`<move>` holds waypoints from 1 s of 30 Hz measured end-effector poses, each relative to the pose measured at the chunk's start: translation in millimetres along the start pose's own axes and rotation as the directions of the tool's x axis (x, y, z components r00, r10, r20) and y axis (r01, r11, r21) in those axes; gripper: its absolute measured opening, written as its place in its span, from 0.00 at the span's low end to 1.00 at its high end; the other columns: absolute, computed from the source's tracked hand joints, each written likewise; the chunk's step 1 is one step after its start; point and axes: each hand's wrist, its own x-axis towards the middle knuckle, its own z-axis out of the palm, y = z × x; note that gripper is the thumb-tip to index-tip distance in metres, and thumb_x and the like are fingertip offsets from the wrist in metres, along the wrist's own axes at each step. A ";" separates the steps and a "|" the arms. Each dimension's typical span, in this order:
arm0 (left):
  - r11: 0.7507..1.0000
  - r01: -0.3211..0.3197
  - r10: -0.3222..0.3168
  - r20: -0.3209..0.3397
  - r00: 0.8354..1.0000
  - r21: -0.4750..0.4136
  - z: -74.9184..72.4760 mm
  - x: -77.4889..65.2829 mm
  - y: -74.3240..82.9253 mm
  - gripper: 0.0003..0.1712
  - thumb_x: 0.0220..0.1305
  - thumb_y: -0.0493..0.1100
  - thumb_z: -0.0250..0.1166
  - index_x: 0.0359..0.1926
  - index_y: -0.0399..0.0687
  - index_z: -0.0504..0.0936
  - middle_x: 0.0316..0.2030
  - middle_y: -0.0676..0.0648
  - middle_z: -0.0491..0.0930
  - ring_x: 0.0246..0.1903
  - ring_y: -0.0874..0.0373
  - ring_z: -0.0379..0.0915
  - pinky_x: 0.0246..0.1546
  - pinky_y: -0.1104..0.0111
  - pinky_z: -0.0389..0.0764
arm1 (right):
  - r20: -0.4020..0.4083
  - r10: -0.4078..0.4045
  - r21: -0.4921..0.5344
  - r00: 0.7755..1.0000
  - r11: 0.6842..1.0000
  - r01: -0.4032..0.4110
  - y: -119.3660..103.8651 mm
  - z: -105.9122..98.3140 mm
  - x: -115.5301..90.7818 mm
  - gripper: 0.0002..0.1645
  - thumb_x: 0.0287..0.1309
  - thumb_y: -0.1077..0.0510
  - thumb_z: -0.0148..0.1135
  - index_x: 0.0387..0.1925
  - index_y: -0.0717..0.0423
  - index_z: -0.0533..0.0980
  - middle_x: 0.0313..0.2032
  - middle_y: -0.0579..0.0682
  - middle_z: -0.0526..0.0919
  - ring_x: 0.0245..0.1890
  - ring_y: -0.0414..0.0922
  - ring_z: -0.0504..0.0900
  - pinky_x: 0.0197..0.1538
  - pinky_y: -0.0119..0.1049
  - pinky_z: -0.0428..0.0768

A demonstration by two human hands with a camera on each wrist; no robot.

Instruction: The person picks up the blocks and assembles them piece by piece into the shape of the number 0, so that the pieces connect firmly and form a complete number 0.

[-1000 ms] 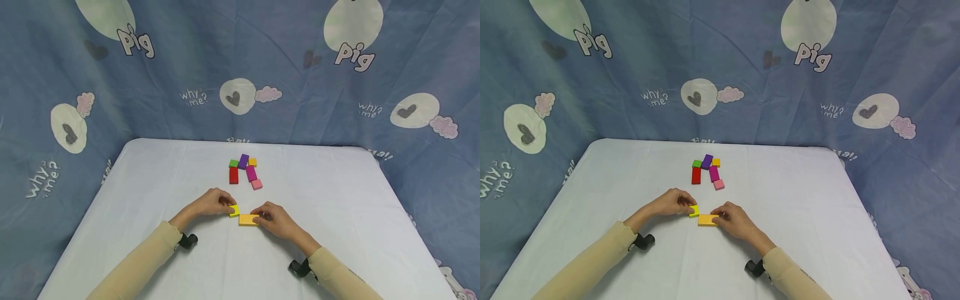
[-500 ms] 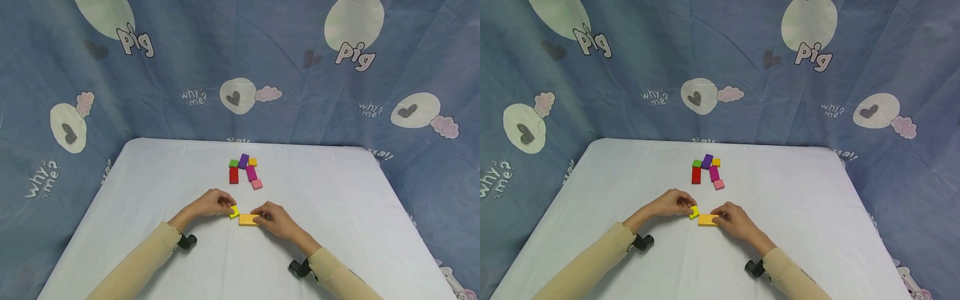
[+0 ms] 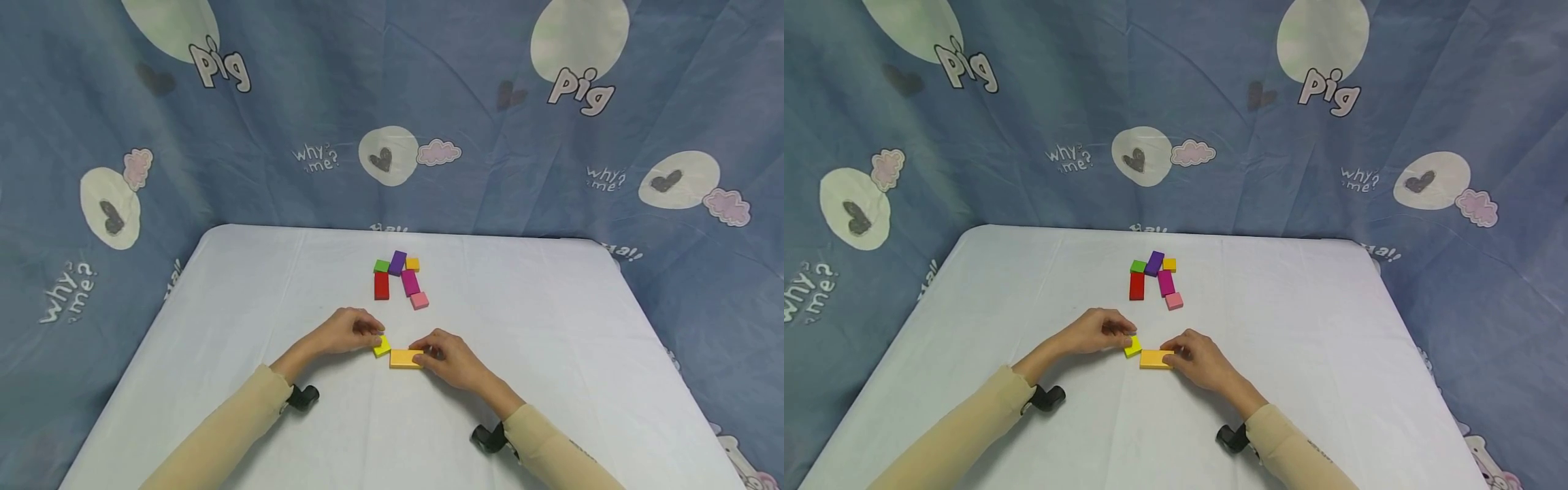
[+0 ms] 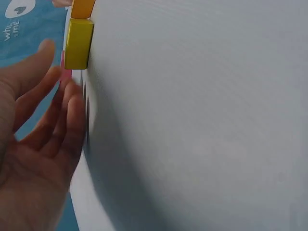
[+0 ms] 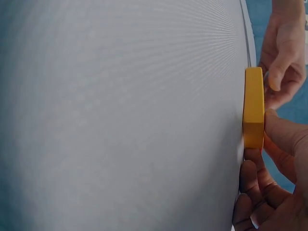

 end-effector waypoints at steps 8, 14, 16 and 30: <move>0.913 -0.194 0.224 -0.046 0.973 0.358 7.1 -24.6 21.9 0.17 0.63 0.47 0.68 0.51 0.49 0.85 0.46 0.53 0.77 0.47 0.59 0.74 0.49 0.65 0.79 | -0.010 0.014 0.033 1.000 0.999 -0.013 3.0 -3.9 0.0 0.14 0.67 0.51 0.61 0.49 0.50 0.83 0.33 0.38 0.76 0.32 0.39 0.72 0.34 0.32 0.73; 0.758 -0.355 0.375 0.079 0.924 0.548 17.8 -37.9 33.4 0.21 0.67 0.50 0.65 0.57 0.48 0.81 0.54 0.49 0.75 0.52 0.56 0.72 0.49 0.66 0.79 | -0.100 -0.008 0.007 0.995 1.000 0.009 6.0 -6.5 7.6 0.12 0.66 0.54 0.62 0.48 0.52 0.83 0.31 0.38 0.75 0.29 0.39 0.72 0.31 0.32 0.73; 0.711 -0.399 0.420 0.106 0.901 0.579 22.4 -40.2 34.6 0.21 0.67 0.50 0.64 0.57 0.47 0.81 0.54 0.49 0.75 0.52 0.56 0.72 0.48 0.66 0.80 | -0.158 -0.005 -0.007 0.987 1.000 0.004 7.1 -6.9 12.6 0.11 0.65 0.56 0.63 0.47 0.54 0.83 0.30 0.40 0.76 0.28 0.38 0.72 0.30 0.31 0.73; 0.619 -0.432 0.488 0.110 0.866 0.656 41.7 -47.5 29.5 0.25 0.66 0.53 0.64 0.59 0.45 0.79 0.56 0.48 0.73 0.54 0.55 0.69 0.57 0.64 0.73 | -0.373 0.239 -0.063 0.896 0.957 -0.282 8.5 -10.3 58.6 0.29 0.62 0.50 0.65 0.59 0.62 0.75 0.38 0.54 0.76 0.31 0.45 0.72 0.34 0.38 0.71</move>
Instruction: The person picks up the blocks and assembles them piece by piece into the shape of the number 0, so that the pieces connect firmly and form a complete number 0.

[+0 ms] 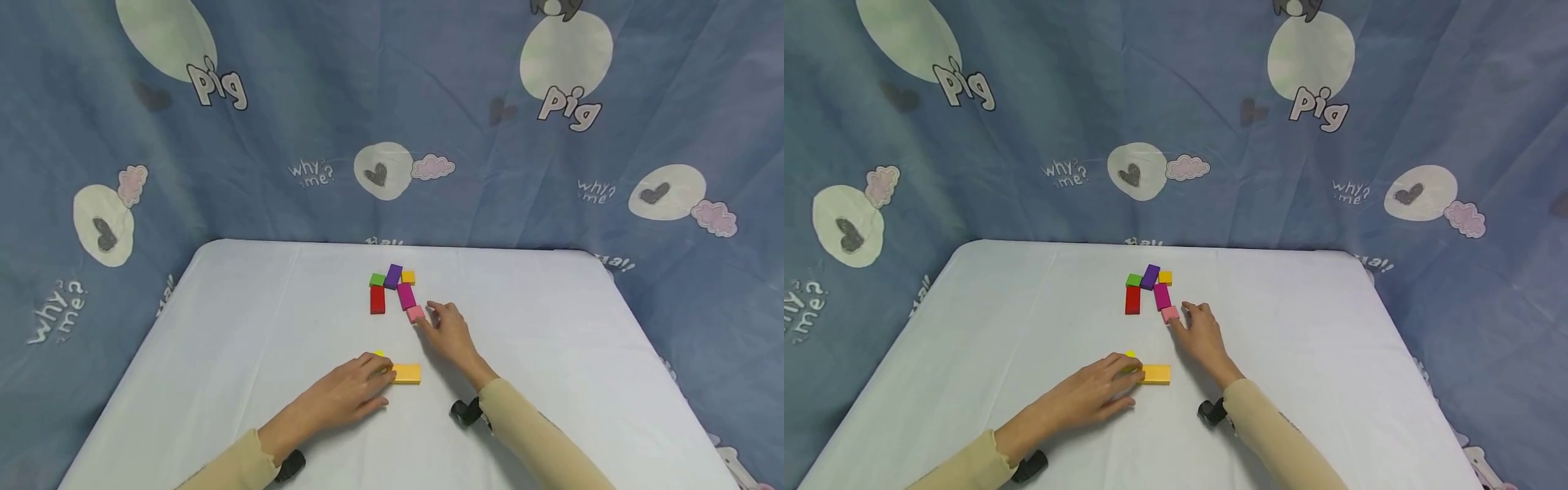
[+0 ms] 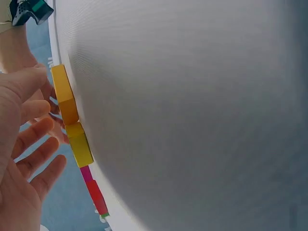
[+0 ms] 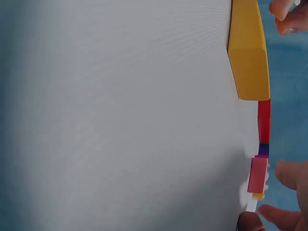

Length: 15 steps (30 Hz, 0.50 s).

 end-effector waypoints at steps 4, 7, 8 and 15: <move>1.000 0.022 -0.022 0.042 0.999 0.013 -0.8 -2.4 2.2 0.26 0.67 0.54 0.62 0.60 0.46 0.78 0.57 0.48 0.72 0.56 0.55 0.68 0.57 0.64 0.73 | 0.037 0.024 -0.023 0.999 0.999 -0.023 -2.1 3.9 4.7 0.31 0.61 0.48 0.66 0.61 0.61 0.75 0.37 0.53 0.74 0.31 0.45 0.71 0.33 0.37 0.70; 0.999 0.041 -0.042 0.061 0.997 0.007 -2.3 -1.1 2.7 0.25 0.68 0.54 0.62 0.60 0.46 0.79 0.57 0.48 0.73 0.56 0.55 0.68 0.57 0.64 0.73 | 0.033 0.031 -0.027 0.999 0.999 -0.030 -3.3 4.3 8.8 0.31 0.60 0.47 0.67 0.60 0.59 0.75 0.37 0.52 0.74 0.32 0.45 0.70 0.33 0.36 0.70; 0.999 0.045 -0.045 0.066 0.997 0.004 -2.6 -0.6 2.7 0.25 0.68 0.54 0.61 0.60 0.46 0.79 0.57 0.48 0.73 0.56 0.56 0.68 0.57 0.64 0.73 | 0.033 0.033 -0.032 0.999 0.999 -0.032 -3.2 4.2 9.7 0.31 0.60 0.46 0.67 0.60 0.58 0.76 0.36 0.52 0.74 0.31 0.45 0.70 0.33 0.36 0.70; 0.997 0.065 -0.062 0.065 0.996 -0.044 -1.8 1.6 2.7 0.22 0.67 0.52 0.63 0.57 0.47 0.81 0.55 0.49 0.74 0.55 0.56 0.68 0.50 0.65 0.78 | 0.061 0.018 -0.050 0.998 0.999 -0.015 -0.6 1.2 11.7 0.24 0.63 0.49 0.65 0.58 0.52 0.78 0.36 0.51 0.76 0.32 0.44 0.73 0.34 0.37 0.72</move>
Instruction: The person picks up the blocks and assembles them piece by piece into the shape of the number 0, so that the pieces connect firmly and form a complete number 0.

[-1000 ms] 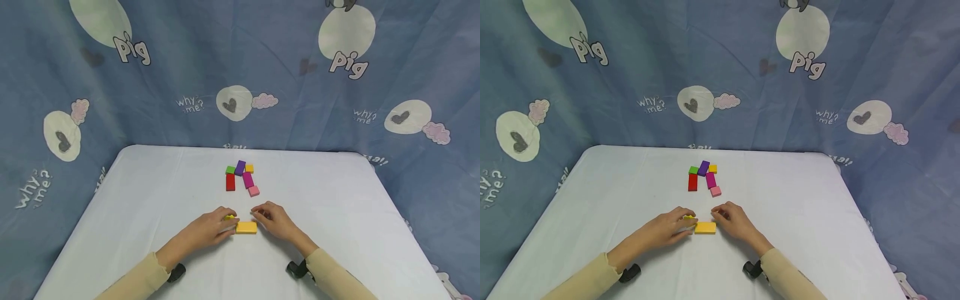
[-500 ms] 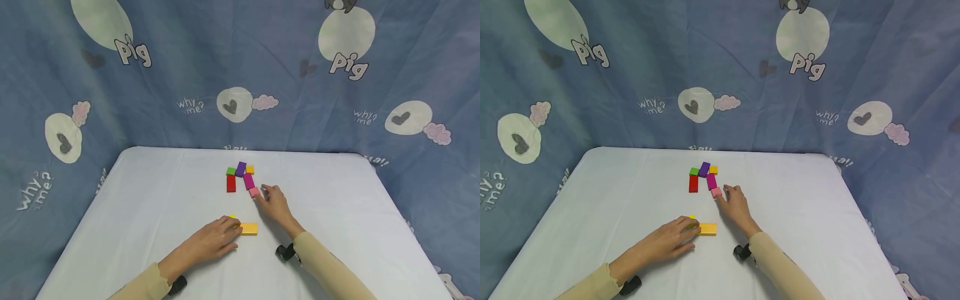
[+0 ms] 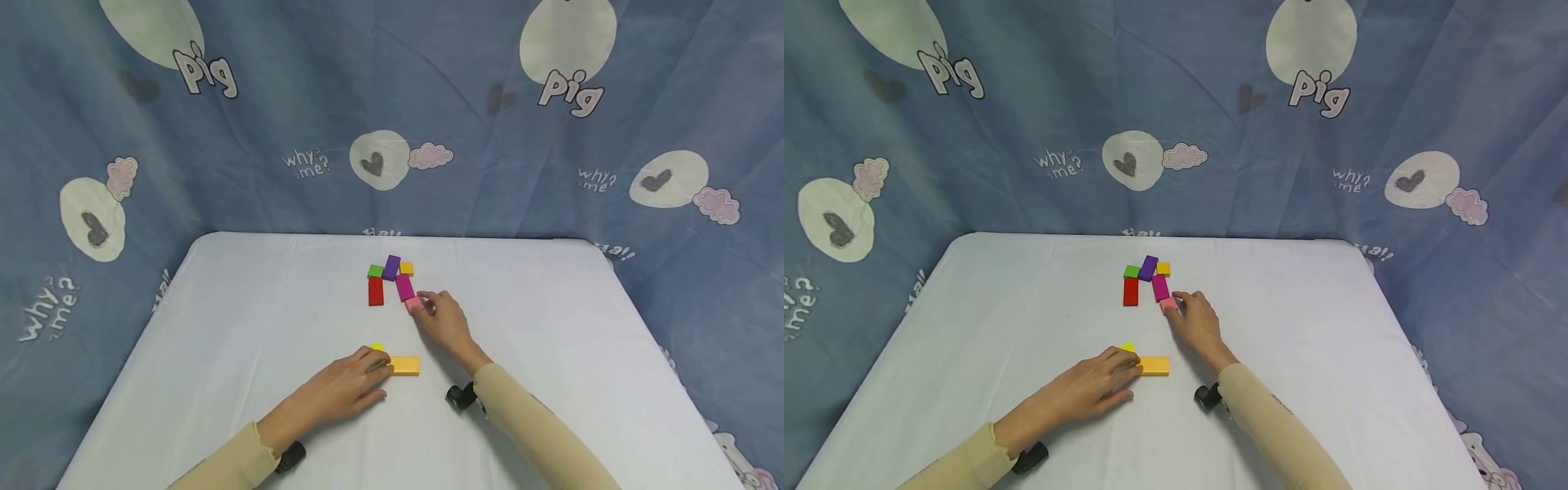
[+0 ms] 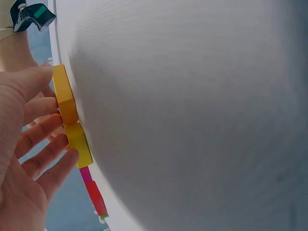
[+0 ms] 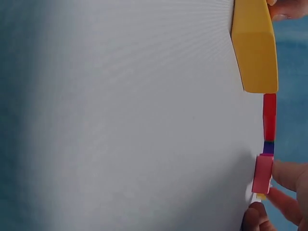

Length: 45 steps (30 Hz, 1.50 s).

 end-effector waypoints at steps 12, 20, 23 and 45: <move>0.999 0.037 -0.036 0.028 0.999 -0.036 -2.3 2.3 0.8 0.22 0.69 0.52 0.61 0.58 0.47 0.81 0.56 0.49 0.73 0.55 0.56 0.67 0.50 0.67 0.78 | 0.012 -0.015 0.016 1.000 1.000 0.015 -1.1 -3.0 1.4 0.18 0.64 0.54 0.62 0.54 0.51 0.81 0.37 0.53 0.78 0.35 0.47 0.76 0.37 0.41 0.76; 0.998 0.048 -0.046 0.044 0.998 -0.035 -0.1 0.9 2.2 0.22 0.68 0.53 0.62 0.58 0.48 0.81 0.56 0.50 0.73 0.55 0.57 0.67 0.50 0.66 0.78 | 0.010 -0.033 0.037 0.999 0.999 0.033 -2.2 -3.7 -6.5 0.15 0.64 0.56 0.61 0.50 0.54 0.83 0.36 0.53 0.78 0.33 0.46 0.74 0.36 0.39 0.74; 0.998 0.055 -0.053 0.052 0.997 -0.040 -0.6 0.7 3.0 0.23 0.68 0.53 0.62 0.58 0.48 0.81 0.56 0.50 0.73 0.55 0.57 0.67 0.50 0.67 0.78 | 0.008 -0.034 0.044 0.999 0.998 0.033 -2.2 -3.1 -8.6 0.15 0.64 0.56 0.60 0.50 0.55 0.82 0.36 0.53 0.77 0.32 0.46 0.74 0.35 0.39 0.73; 0.999 0.039 -0.038 0.042 0.998 -0.026 -2.1 -1.4 2.4 0.23 0.69 0.53 0.61 0.59 0.48 0.80 0.58 0.50 0.72 0.57 0.57 0.67 0.52 0.66 0.77 | 0.062 -0.061 0.076 0.996 0.995 0.056 2.2 -0.6 -12.0 0.19 0.61 0.54 0.67 0.52 0.56 0.81 0.34 0.49 0.76 0.33 0.44 0.74 0.36 0.36 0.75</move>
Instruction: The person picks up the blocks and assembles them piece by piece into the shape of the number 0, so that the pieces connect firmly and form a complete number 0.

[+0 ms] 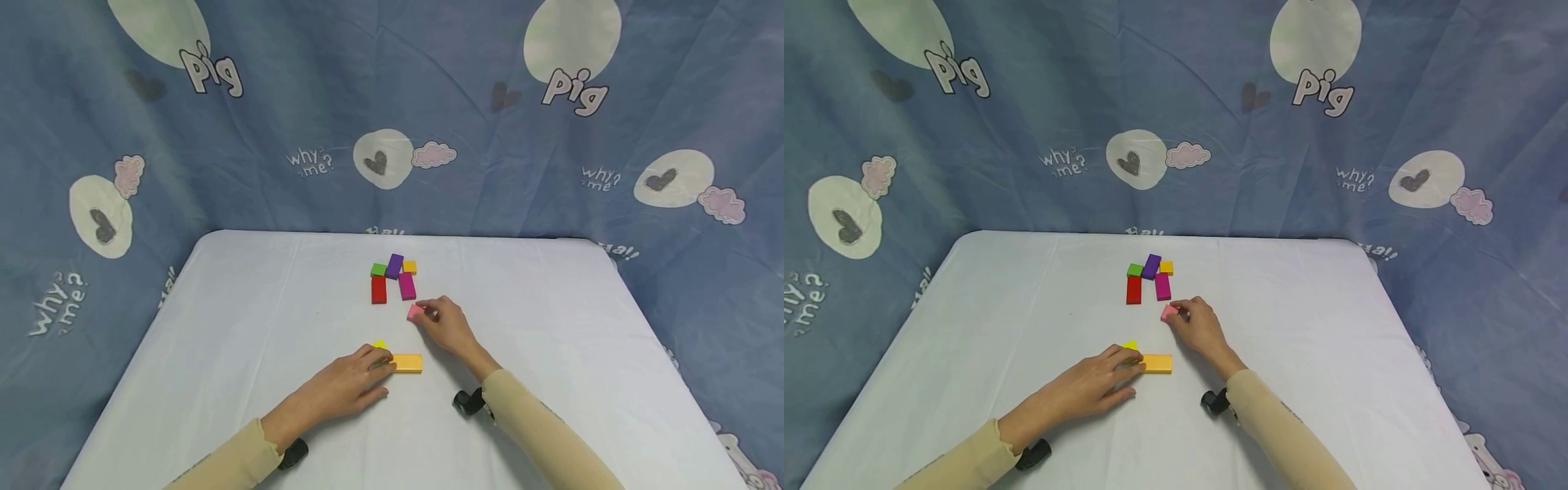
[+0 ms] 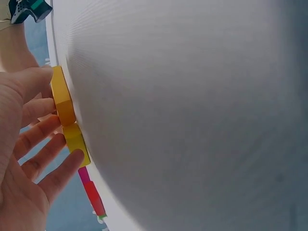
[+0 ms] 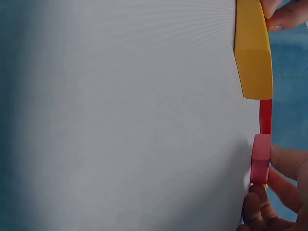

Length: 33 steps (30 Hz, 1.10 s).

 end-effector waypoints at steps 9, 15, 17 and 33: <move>1.000 -0.003 0.003 0.007 1.000 -0.005 1.4 -0.5 -1.3 0.24 0.69 0.54 0.61 0.60 0.48 0.79 0.58 0.49 0.72 0.57 0.56 0.67 0.53 0.66 0.76 | 0.020 -0.012 0.008 1.000 1.000 0.012 2.2 -2.8 -6.3 0.20 0.61 0.54 0.67 0.53 0.57 0.81 0.35 0.49 0.76 0.33 0.44 0.73 0.36 0.35 0.73; 1.000 -0.007 0.007 0.002 1.000 -0.009 0.3 -0.2 -1.5 0.24 0.68 0.53 0.62 0.60 0.48 0.79 0.58 0.50 0.72 0.57 0.57 0.67 0.53 0.65 0.76 | 0.023 -0.027 0.017 0.999 1.000 0.026 5.1 -4.7 -6.9 0.19 0.60 0.55 0.68 0.52 0.57 0.82 0.35 0.48 0.76 0.33 0.44 0.72 0.35 0.35 0.73; 1.000 0.001 -0.001 0.016 1.000 -0.011 -0.4 -0.1 -1.4 0.25 0.68 0.54 0.62 0.61 0.48 0.79 0.59 0.50 0.72 0.57 0.57 0.66 0.55 0.65 0.75 | 0.028 -0.031 0.023 0.999 0.999 0.031 5.9 -5.6 -7.5 0.19 0.60 0.55 0.68 0.52 0.57 0.82 0.35 0.48 0.76 0.33 0.44 0.72 0.35 0.35 0.73; 1.000 -0.005 0.005 0.004 1.000 -0.012 1.7 -2.5 -2.4 0.25 0.67 0.54 0.62 0.61 0.49 0.78 0.59 0.50 0.72 0.58 0.56 0.67 0.55 0.63 0.75 | 0.041 -0.121 0.070 0.992 0.991 0.118 9.3 -10.2 -12.2 0.16 0.63 0.60 0.64 0.52 0.52 0.82 0.39 0.48 0.79 0.31 0.42 0.71 0.33 0.34 0.71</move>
